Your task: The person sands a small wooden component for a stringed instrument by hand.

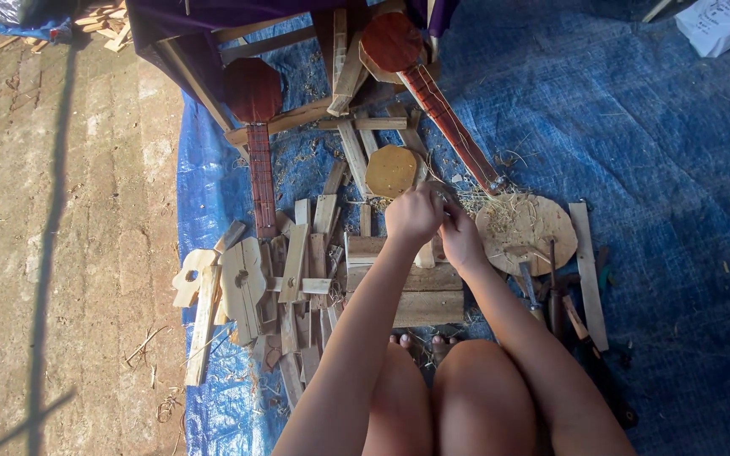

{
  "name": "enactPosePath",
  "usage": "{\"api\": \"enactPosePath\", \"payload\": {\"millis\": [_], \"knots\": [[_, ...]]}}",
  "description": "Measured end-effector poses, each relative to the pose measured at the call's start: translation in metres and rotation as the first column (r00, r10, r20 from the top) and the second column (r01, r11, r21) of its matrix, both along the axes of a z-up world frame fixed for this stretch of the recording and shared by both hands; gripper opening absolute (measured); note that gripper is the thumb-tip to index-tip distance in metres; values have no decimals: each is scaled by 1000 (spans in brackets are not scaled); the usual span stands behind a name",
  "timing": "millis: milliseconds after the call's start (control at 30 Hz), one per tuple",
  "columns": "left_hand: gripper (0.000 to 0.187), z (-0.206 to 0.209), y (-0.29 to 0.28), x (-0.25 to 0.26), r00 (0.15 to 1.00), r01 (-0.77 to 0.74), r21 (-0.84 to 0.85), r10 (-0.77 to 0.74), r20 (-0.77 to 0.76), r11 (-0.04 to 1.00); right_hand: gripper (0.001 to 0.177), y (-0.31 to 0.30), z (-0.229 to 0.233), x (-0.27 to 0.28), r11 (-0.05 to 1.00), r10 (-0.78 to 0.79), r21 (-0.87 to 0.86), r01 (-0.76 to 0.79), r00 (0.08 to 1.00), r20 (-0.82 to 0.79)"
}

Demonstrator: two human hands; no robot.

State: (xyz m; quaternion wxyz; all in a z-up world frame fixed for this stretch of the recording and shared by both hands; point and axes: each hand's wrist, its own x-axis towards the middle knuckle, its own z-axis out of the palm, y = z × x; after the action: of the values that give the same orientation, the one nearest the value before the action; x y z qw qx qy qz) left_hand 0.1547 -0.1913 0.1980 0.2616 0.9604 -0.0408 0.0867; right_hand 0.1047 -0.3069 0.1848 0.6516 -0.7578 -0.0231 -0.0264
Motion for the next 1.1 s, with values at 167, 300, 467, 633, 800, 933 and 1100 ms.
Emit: {"api": "enactPosePath", "payload": {"millis": [167,300,467,633,800,933,1100], "knots": [[27,3,-7,-11,997,-7,37,4,78,999,32,-18,-115,25,1000,-21,-19,20,997,-80],[23,5,-12,-20,992,19,48,-25,123,999,35,-29,-183,22,987,-13,-160,-24,974,-225],[20,-20,-28,-10,971,15,68,-31,236,998,35,-43,-213,26,971,-70,-237,-9,945,-320],[19,-14,-28,-11,964,-38,89,14,264,995,33,-21,-24,-3,983,-6,175,55,963,-270],[19,-11,-18,-23,956,-26,90,-2,295,996,39,-38,-171,7,975,10,-209,-74,957,-289],[18,-14,-10,-23,962,-9,76,-12,271,997,34,-31,-165,5,964,-35,-262,-50,950,-310],[21,-8,-4,-29,961,10,61,-27,276,998,39,-24,-59,-11,991,62,-106,-80,985,-161]]}}
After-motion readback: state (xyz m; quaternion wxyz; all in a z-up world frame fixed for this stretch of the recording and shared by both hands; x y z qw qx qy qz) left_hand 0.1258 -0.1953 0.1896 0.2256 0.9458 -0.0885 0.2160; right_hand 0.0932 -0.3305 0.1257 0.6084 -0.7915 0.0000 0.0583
